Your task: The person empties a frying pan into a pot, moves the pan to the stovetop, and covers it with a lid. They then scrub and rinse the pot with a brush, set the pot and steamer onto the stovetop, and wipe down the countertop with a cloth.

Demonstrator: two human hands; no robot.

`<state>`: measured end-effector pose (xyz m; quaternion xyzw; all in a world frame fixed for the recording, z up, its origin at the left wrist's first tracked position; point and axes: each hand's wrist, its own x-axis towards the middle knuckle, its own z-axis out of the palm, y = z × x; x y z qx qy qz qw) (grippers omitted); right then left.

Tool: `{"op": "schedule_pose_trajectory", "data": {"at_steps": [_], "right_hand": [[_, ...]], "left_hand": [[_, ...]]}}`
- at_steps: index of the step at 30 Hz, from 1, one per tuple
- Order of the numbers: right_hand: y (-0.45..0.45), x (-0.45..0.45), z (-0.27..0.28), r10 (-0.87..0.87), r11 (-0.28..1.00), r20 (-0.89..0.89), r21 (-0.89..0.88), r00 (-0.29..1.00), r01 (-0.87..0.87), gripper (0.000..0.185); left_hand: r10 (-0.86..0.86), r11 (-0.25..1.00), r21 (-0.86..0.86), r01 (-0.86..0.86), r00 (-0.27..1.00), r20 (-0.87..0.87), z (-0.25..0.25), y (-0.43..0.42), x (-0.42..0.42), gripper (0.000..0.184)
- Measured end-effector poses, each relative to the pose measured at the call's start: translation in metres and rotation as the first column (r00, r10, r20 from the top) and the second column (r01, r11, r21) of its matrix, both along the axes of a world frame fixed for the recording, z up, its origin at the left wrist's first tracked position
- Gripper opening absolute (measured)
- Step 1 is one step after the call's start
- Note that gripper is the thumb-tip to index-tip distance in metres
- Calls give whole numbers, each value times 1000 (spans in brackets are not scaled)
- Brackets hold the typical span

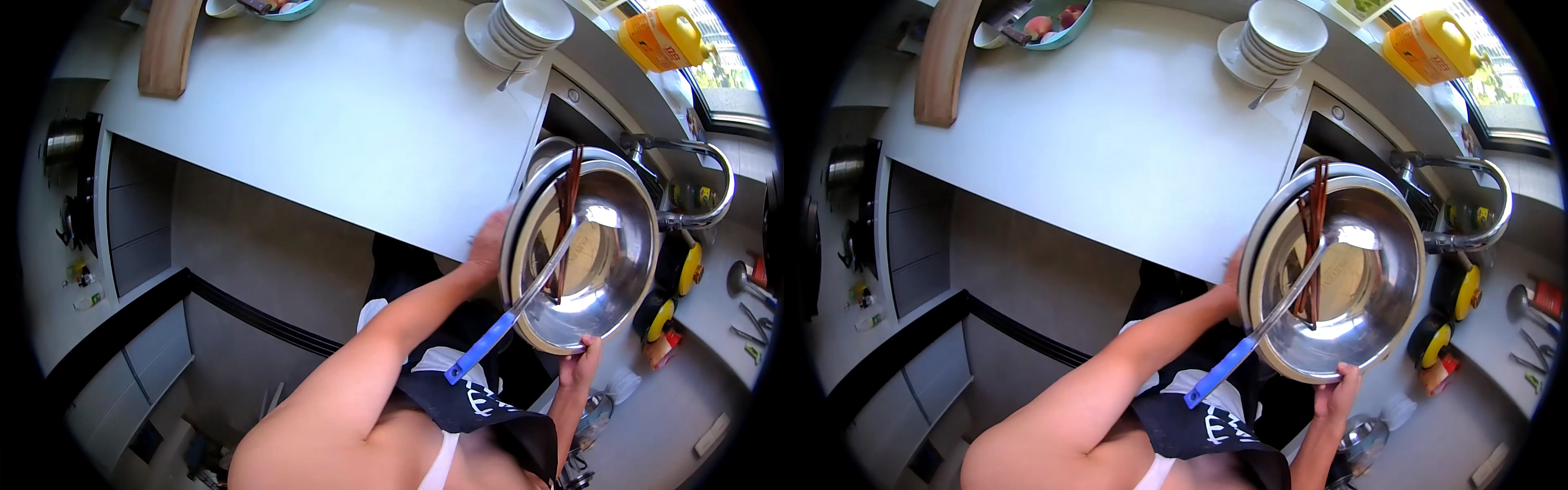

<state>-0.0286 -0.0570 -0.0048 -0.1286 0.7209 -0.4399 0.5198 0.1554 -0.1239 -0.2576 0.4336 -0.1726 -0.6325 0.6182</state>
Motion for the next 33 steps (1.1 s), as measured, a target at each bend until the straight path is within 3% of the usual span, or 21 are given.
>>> {"op": "schedule_pose_trajectory", "data": {"at_steps": [1, 2, 4, 7, 10, 13, 15, 17, 19, 20, 21, 23, 24, 33], "right_hand": [[-3, 2, 3, 0, 1000, -7, -5, 1000, 0, 10], [-4, 1, 3, 14, 1000, -9, -7, 1000, -14, 10], [-8, -1, 4, 34, 999, -24, -24, 999, -34, 7], [-22, 10, 4, 53, 998, 10, -26, 999, -52, 7], [-38, 30, 5, 127, 991, 27, -43, 991, -126, 8], [-57, 58, 1, 242, 970, 90, -6, 966, -242, 9], [-73, 98, -4, 265, 964, 67, -2, 962, -265, 8], [-89, 133, -15, 360, 930, 178, 1, 916, -366, 8], [-107, 181, -23, 413, 907, 224, -11, 883, -421, 8], [-116, 200, -31, 449, 889, 250, -34, 858, -456, 9], [-126, 220, -43, 485, 871, 276, -61, 830, -488, 10], [-149, 260, -66, 527, 840, 311, -49, 791, -541, 10], [-162, 280, -78, 515, 847, 319, -48, 796, -529, 10], [-253, 389, -142, 491, 869, 235, -68, 839, -490, 8]], "left_hand": [[-246, 962, 115, 246, 969, -15, 36, 6, 3, 38], [-400, 913, 113, 392, 914, 69, 60, 4, 0, 38], [-470, 882, 46, 470, 865, 176, 82, 1, -8, 37], [-446, 882, -7, 471, 840, 310, 103, 5, 7, 36], [-281, 928, -50, 369, 783, 555, 109, 22, 56, 36], [-90, 967, -85, 239, 636, 766, 111, 55, 113, 32], [-98, 973, -41, 228, 564, 820, 93, 84, 133, 27], [-225, 974, 162, 158, 747, 625, 105, 100, 148, 22], [-269, 938, 322, 125, 850, 454, 49, 128, 125, 22], [-191, 981, 185, 52, 368, 910, 44, 131, 121, 22], [-389, 921, 323, 217, 549, 740, 68, 114, 144, 27], [-188, 982, 138, 131, 786, 590, 99, 93, 163, 43], [-154, 988, 113, 109, 821, 550, 102, 90, 169, 47], [-107, 994, 89, 69, 820, 562, 103, 71, 216, 45]]}}
